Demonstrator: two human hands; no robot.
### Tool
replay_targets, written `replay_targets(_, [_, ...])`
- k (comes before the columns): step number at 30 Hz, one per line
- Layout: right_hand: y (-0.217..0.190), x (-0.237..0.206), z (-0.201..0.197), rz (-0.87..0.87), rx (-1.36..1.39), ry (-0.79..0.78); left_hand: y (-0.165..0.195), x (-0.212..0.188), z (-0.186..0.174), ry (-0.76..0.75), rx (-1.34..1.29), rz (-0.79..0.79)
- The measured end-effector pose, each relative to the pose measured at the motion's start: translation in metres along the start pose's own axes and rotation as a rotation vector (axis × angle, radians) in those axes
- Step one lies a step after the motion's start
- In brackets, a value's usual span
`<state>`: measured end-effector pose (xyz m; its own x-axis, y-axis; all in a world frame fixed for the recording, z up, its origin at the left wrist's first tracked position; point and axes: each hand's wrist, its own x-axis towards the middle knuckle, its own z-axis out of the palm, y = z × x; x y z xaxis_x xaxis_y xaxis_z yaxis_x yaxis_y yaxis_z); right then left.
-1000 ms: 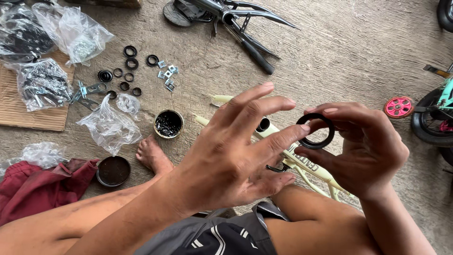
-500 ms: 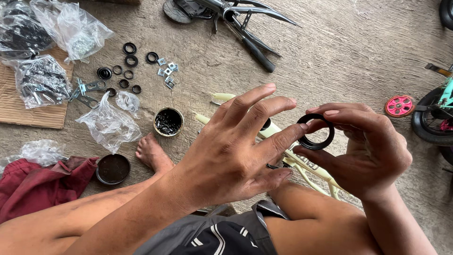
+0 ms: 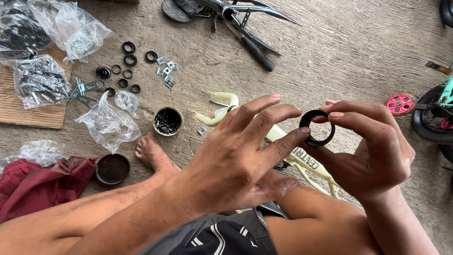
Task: The person assembles a bicycle fork by inserting bearings and applying grease to the steerer tube. They handle the fork, bearings, and grease, using fingers to apply lubricant and press components into place.
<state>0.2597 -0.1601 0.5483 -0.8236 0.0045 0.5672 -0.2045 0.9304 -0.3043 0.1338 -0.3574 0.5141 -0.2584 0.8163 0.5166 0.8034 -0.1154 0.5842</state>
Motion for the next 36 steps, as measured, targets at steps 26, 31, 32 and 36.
replay_targets(26, [-0.008,-0.003,0.001,0.084,0.161,0.098,0.005,-0.004,-0.023,0.128,-0.207,-0.059])
replay_targets(31, [-0.009,-0.003,0.006,0.211,0.432,0.105,-0.007,-0.002,-0.018,0.158,-0.156,-0.043])
replay_targets(32, [-0.008,-0.003,0.007,0.228,0.457,0.099,-0.011,-0.003,-0.015,0.17,-0.138,-0.041])
replay_targets(36, [-0.004,-0.001,0.012,0.25,0.528,0.056,-0.035,-0.009,0.0,0.211,-0.091,-0.049])
